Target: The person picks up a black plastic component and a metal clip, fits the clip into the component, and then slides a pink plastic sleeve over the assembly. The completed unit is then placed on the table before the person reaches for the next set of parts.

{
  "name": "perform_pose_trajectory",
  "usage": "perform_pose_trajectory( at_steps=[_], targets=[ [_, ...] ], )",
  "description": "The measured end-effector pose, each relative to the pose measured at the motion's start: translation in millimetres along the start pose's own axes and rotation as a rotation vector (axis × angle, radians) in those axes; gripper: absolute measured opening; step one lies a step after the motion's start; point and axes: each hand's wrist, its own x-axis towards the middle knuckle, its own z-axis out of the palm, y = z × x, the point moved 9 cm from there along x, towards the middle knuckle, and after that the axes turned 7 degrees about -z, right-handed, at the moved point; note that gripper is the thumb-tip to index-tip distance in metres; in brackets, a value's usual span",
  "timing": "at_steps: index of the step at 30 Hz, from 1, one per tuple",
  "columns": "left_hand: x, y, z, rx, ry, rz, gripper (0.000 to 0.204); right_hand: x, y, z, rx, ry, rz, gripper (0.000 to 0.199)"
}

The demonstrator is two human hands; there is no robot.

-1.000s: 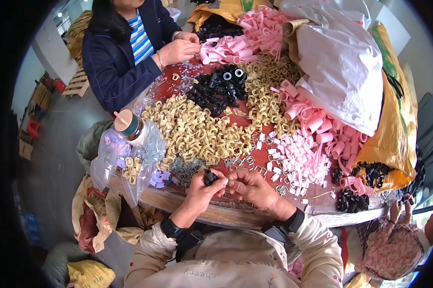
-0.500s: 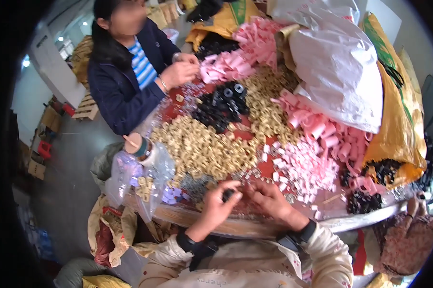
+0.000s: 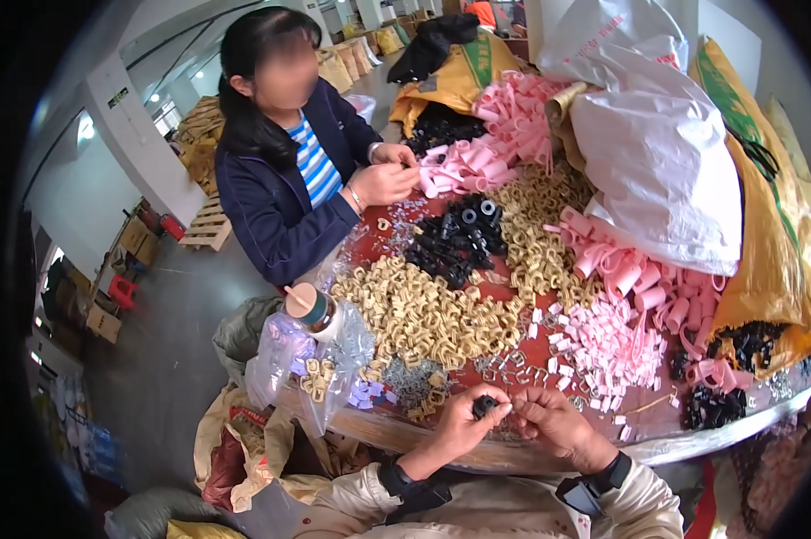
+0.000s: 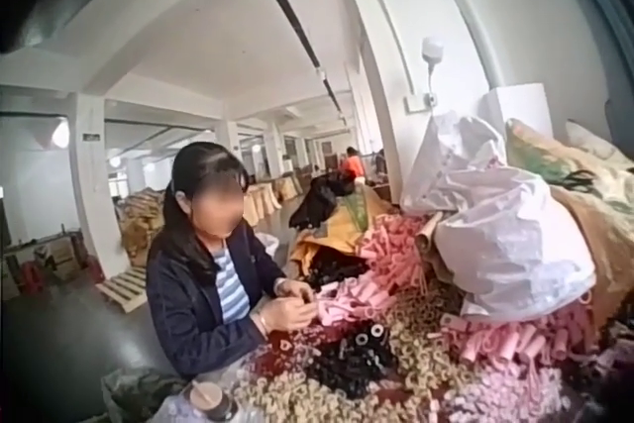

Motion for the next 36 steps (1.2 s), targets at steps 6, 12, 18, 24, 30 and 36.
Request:
perform_pose_trajectory(
  at_steps=[6, 12, 18, 24, 30, 36],
  targets=[
    [-3, -11, 3, -0.122, 0.034, -0.031, 0.011, -9, -2, -8, -0.132, 0.213, -0.077, 0.008],
    [-9, 6, 8, -0.075, 0.158, 0.14, 0.015, -18, -3, -37, -0.149, 0.233, -0.27, 0.003],
    [-3, -33, 21, -0.191, 0.17, -0.098, 0.019, -24, -9, -23, -0.384, 0.326, -0.278, 0.007],
    [-8, -54, 42, -0.78, -0.28, -0.358, 0.021, -29, -28, -16, -0.665, 0.255, -0.379, 0.008],
    [-27, -48, 29, -1.071, -0.357, -0.458, 0.036, -27, -43, 24, -1.107, 0.148, -0.559, 0.003],
    [-39, -54, 38, -1.216, -0.404, -0.633, 0.028, -34, -55, 33, -1.248, 0.074, -0.701, 0.005]
  ],
)
